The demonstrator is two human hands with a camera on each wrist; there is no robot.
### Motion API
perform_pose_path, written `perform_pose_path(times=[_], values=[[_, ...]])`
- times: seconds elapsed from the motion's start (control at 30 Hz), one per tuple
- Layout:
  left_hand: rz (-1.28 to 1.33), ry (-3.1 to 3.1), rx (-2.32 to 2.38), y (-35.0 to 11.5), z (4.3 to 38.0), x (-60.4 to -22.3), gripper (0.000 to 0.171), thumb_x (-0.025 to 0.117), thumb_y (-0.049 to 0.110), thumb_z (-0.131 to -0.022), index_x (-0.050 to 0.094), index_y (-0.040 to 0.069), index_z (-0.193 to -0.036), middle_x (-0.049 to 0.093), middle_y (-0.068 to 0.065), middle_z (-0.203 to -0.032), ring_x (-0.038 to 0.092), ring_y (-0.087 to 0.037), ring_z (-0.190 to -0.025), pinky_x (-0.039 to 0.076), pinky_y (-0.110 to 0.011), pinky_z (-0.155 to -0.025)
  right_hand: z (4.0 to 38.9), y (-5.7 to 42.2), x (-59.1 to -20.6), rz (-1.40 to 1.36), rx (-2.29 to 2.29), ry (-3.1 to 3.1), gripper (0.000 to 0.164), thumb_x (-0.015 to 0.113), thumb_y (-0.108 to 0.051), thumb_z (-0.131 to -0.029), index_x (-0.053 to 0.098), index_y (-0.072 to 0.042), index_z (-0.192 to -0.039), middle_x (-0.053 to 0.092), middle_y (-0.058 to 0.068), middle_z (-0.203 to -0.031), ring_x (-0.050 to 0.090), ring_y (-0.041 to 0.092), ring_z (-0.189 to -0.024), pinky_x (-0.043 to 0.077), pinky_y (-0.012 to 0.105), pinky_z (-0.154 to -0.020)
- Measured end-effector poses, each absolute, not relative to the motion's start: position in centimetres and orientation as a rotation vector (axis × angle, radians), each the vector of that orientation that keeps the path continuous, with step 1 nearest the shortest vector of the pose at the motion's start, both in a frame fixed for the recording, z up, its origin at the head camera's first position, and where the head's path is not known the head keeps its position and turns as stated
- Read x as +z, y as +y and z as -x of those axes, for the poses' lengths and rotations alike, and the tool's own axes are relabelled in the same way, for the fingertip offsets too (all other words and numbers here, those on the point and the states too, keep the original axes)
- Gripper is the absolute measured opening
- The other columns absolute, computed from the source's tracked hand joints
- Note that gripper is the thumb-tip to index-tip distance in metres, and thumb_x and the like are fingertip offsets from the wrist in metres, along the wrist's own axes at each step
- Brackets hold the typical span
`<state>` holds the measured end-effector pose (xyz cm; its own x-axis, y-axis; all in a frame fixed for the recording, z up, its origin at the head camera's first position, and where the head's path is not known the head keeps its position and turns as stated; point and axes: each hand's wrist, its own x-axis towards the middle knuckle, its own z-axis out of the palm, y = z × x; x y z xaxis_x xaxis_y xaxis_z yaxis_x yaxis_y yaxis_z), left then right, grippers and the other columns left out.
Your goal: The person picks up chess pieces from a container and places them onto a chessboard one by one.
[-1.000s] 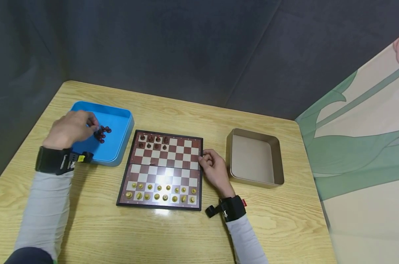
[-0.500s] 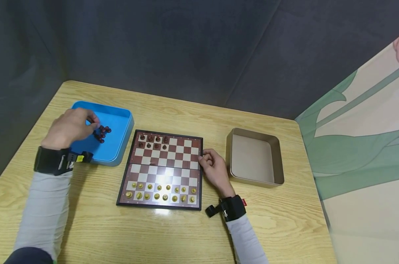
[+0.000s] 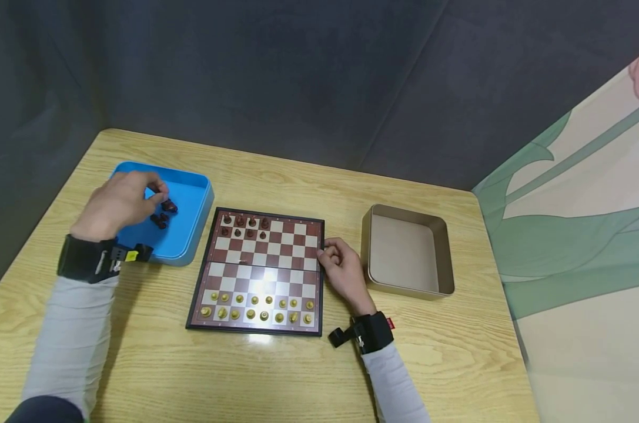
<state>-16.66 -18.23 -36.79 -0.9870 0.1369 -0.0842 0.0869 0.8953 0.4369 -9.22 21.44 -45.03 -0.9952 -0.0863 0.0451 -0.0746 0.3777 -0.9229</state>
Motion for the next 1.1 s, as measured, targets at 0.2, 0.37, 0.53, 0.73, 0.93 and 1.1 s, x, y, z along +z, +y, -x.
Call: perform_pose_path(times=[0.2,0.37,0.53,0.73,0.93,1.1], values=[[-0.255,2.998,0.722,-17.0,16.5,-36.6,0.014,0.05,0.027,-0.087,0.055,0.014,-0.089,0.055,-0.004,-0.068,0.049,-0.018,-0.05,0.033,-0.034,-0.042,9.2,21.5,-45.1,0.152,-1.744,2.597,0.024,0.055,-0.006,-0.084,0.05,0.005,-0.105,0.054,0.017,-0.076,0.046,0.017,-0.059,0.038,0.021,-0.053],[-0.347,3.062,0.731,-16.4,16.3,-36.2,0.014,0.05,0.028,-0.087,0.057,0.016,-0.091,0.052,-0.002,-0.063,0.045,-0.018,-0.046,0.031,-0.032,-0.037,9.2,21.5,-45.1,0.153,-1.765,2.576,0.024,0.055,-0.005,-0.084,0.05,0.005,-0.105,0.053,0.018,-0.076,0.046,0.017,-0.059,0.038,0.021,-0.052],[-0.39,3.076,0.745,-16.0,16.2,-36.2,0.011,0.053,0.027,-0.086,0.059,0.019,-0.089,0.051,-0.001,-0.059,0.043,-0.018,-0.044,0.03,-0.032,-0.035,9.1,21.5,-45.1,0.156,-1.757,2.583,0.024,0.055,-0.006,-0.084,0.05,0.005,-0.105,0.053,0.018,-0.075,0.045,0.016,-0.057,0.037,0.021,-0.051],[-0.463,3.098,0.766,-15.2,16.3,-36.4,0.009,0.054,0.026,-0.085,0.06,0.02,-0.088,0.053,0.002,-0.063,0.044,-0.017,-0.045,0.03,-0.031,-0.034,9.0,21.5,-45.1,0.169,-1.753,2.586,0.024,0.054,-0.006,-0.084,0.05,0.006,-0.105,0.053,0.018,-0.074,0.044,0.016,-0.056,0.036,0.021,-0.049],[-0.578,3.147,0.809,-13.8,16.3,-36.3,0.012,0.056,0.026,-0.084,0.061,0.019,-0.091,0.057,0.006,-0.078,0.048,-0.011,-0.059,0.035,-0.03,-0.039,9.0,21.5,-45.1,0.163,-1.763,2.583,0.024,0.055,-0.006,-0.084,0.049,0.006,-0.105,0.053,0.018,-0.075,0.044,0.017,-0.057,0.037,0.021,-0.05],[-0.663,3.137,0.834,-12.7,16.1,-36.0,0.011,0.057,0.027,-0.083,0.062,0.019,-0.09,0.058,0.007,-0.084,0.049,-0.009,-0.064,0.037,-0.028,-0.043,9.0,21.5,-45.1,0.179,-1.768,2.586,0.024,0.055,-0.006,-0.084,0.05,0.006,-0.105,0.053,0.018,-0.075,0.044,0.017,-0.057,0.037,0.021,-0.05]])
